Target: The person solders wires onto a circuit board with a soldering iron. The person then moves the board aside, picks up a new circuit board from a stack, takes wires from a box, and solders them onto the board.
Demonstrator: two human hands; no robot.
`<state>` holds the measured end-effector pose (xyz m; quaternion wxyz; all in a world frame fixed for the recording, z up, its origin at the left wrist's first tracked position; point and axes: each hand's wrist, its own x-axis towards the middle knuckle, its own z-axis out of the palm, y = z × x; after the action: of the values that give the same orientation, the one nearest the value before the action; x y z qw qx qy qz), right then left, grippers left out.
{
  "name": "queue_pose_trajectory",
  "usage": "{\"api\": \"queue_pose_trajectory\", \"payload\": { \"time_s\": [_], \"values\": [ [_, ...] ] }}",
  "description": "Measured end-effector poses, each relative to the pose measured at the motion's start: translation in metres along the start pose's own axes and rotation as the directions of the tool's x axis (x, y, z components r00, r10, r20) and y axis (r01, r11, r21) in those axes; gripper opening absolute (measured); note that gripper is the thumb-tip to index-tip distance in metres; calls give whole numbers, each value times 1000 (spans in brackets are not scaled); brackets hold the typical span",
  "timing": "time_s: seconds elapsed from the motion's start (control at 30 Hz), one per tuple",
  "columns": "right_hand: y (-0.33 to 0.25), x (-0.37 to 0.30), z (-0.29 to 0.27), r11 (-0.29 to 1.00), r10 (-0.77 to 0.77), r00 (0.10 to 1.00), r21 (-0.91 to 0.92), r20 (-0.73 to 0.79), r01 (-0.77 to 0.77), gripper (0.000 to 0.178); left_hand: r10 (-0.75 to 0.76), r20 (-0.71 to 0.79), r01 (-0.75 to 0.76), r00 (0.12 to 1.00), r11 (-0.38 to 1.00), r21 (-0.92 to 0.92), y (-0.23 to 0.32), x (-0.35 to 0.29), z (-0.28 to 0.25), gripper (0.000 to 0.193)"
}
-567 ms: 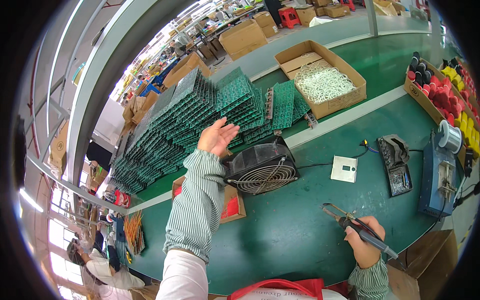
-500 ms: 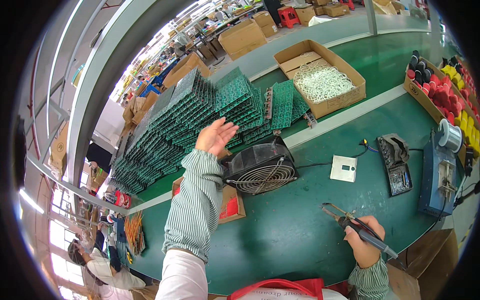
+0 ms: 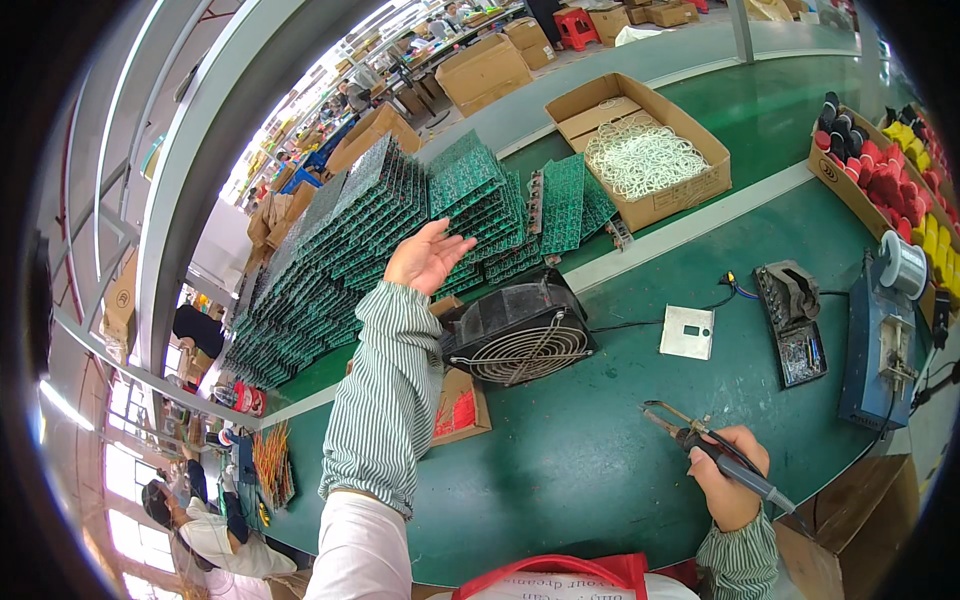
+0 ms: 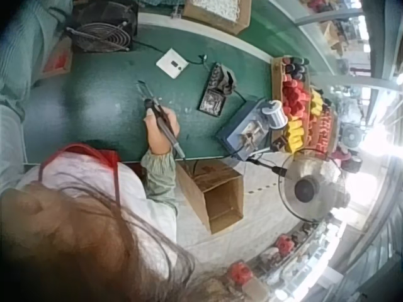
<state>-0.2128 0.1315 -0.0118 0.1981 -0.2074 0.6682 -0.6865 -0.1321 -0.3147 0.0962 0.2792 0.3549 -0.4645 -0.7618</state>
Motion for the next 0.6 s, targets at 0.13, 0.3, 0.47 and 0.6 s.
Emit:
{"api": "queue_pose_trajectory", "payload": {
  "time_s": [0.13,0.3,0.47,0.6],
  "values": [
    [-1,2,-1,1000,-4,1000,-12,-3,3,14,45,30,-42,999,997,-67,-3,0,6,79],
    [1,3,0,1000,-2,1000,-8,-4,2,14,45,-29,-47,999,997,-64,-4,3,7,81],
    [4,3,0,1000,20,1000,5,-7,-20,14,106,-46,-112,993,979,-172,-9,7,7,91],
    [3,1,-2,1000,22,1000,-6,-7,-22,14,100,-150,-135,984,960,-244,-8,4,27,82]
  ]
}}
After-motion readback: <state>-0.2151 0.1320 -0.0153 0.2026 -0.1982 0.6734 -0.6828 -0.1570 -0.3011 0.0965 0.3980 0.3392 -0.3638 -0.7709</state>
